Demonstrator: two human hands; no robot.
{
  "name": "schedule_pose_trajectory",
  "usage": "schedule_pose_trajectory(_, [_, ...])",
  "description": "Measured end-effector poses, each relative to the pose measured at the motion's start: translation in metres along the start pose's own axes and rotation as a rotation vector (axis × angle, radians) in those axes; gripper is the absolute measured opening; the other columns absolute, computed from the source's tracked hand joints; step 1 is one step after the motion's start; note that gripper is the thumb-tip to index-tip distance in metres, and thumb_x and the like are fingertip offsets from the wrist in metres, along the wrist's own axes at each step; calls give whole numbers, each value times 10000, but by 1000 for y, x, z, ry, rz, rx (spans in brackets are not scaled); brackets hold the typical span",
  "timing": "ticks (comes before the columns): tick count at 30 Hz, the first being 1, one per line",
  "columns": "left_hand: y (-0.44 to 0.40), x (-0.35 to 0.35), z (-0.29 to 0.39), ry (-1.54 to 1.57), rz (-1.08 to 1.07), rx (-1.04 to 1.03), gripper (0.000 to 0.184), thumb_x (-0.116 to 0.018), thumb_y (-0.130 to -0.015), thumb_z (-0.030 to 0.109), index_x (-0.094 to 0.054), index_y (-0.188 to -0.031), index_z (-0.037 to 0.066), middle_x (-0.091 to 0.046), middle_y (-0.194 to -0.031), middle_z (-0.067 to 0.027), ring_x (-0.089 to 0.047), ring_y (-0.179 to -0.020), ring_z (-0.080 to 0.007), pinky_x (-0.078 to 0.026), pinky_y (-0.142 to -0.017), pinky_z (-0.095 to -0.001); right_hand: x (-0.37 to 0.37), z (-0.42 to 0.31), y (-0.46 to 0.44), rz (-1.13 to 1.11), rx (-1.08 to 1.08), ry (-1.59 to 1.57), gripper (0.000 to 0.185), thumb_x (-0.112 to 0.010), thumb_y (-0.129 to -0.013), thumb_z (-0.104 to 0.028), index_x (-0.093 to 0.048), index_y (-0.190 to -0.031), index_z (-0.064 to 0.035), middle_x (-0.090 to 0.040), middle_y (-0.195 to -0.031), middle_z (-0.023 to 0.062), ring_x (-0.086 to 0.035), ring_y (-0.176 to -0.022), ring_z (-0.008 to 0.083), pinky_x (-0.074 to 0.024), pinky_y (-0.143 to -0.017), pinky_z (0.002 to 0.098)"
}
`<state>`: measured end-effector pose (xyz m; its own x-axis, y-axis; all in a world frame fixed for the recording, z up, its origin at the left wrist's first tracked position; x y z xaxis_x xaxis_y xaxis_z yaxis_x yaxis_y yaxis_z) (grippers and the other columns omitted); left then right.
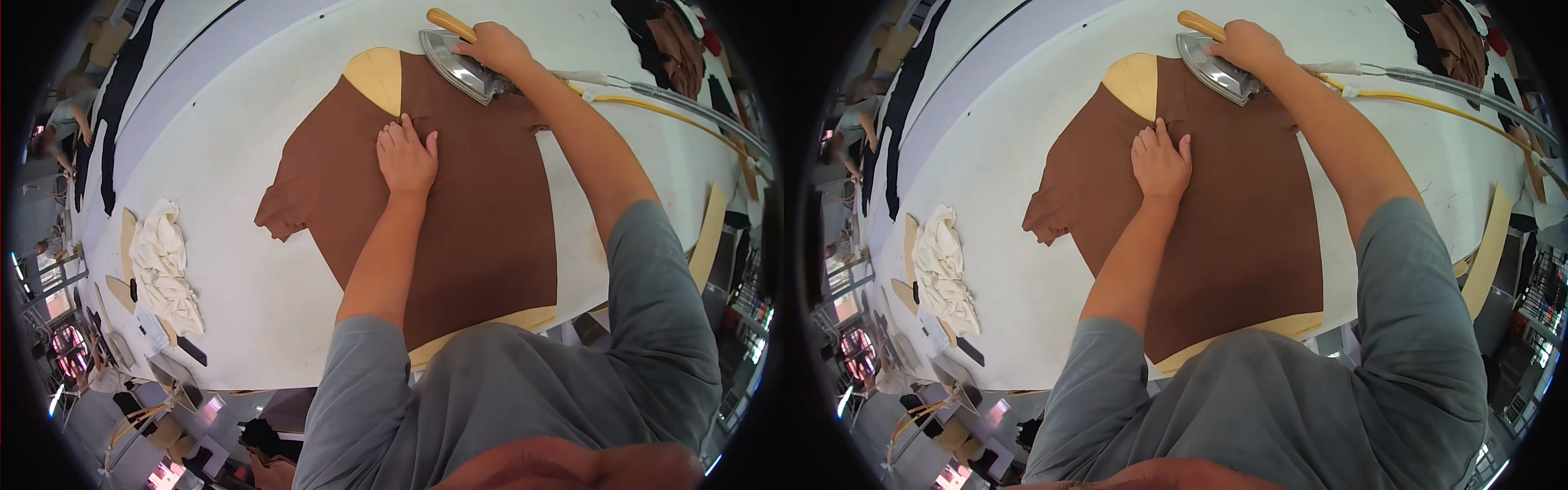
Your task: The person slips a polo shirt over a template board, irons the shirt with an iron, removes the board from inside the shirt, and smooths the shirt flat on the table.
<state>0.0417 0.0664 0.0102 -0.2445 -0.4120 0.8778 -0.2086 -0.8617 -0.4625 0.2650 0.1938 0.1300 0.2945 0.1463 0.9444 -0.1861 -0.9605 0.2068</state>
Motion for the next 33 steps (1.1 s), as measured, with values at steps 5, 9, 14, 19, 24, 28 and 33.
schedule_pose_trajectory(5, [-4,6,5,23,-28,25,609,-623,-954,455,-598,-1327,-25,-570,-1145,-163,-550,-1019,-329,-463,-951,-400,-9,-49,-1,38,133,-5,392,-688,-930,-448,-740,-1006,-68,-743,-919,67,-688,-822,243,-540,-762,392])
schedule_pose_trajectory(9, [-3,7,4,57,-43,72,630,-633,-942,466,-587,-1334,-25,-568,-1154,-166,-541,-1019,-331,-460,-955,-409,-24,-119,-11,81,365,40,379,-695,-920,-440,-734,-989,-68,-745,-928,70,-694,-829,266,-544,-764,407])
schedule_pose_trajectory(14, [-2,6,7,86,-123,92,644,-641,-932,452,-569,-1342,-39,-565,-1199,-192,-530,-1104,-359,-415,-1052,-443,-46,-223,15,-66,802,147,355,-731,-894,-440,-718,-971,-93,-729,-878,64,-680,-787,290,-537,-725,427])
schedule_pose_trajectory(19, [-3,6,1,102,-160,83,663,-638,-934,457,-559,-1346,-56,-566,-1220,-213,-525,-1174,-380,-373,-1144,-470,-63,-263,27,-103,955,242,286,-745,-888,-354,-743,-945,-75,-742,-863,60,-684,-761,296,-549,-709,430])
schedule_pose_trajectory(24, [-3,7,5,145,-237,102,626,-628,-946,449,-587,-1328,-45,-571,-1217,-222,-534,-1168,-387,-380,-1138,-469,-40,-207,4,-121,823,275,292,-743,-876,-336,-758,-967,-58,-749,-880,70,-680,-750,302,-552,-714,430])
schedule_pose_trajectory(28, [-13,6,-4,150,-174,109,613,-634,-949,467,-614,-1328,-16,-573,-1227,-217,-541,-1157,-390,-409,-1096,-458,-24,-127,-50,45,594,199,394,-659,-882,-355,-741,-940,26,-737,-888,184,-684,-802,375,-548,-763,439])
schedule_pose_trajectory(33, [-10,21,5,142,-160,82,592,-658,-939,482,-640,-1343,49,-549,-1262,-212,-532,-1179,-402,-459,-1017,-459,0,3,-25,-89,223,-123,383,-702,-868,-362,-742,-929,15,-726,-859,181,-681,-786,365,-548,-759,438])
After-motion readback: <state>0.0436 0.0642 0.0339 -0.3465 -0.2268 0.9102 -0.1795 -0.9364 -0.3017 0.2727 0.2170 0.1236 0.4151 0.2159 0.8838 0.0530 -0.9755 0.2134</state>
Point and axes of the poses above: each hand's wrist, its own y-axis away from the middle knuckle, its own x-axis out of the back of the hand, z = x × y, the point moved 2 cm from there along -y, towards the middle knuckle
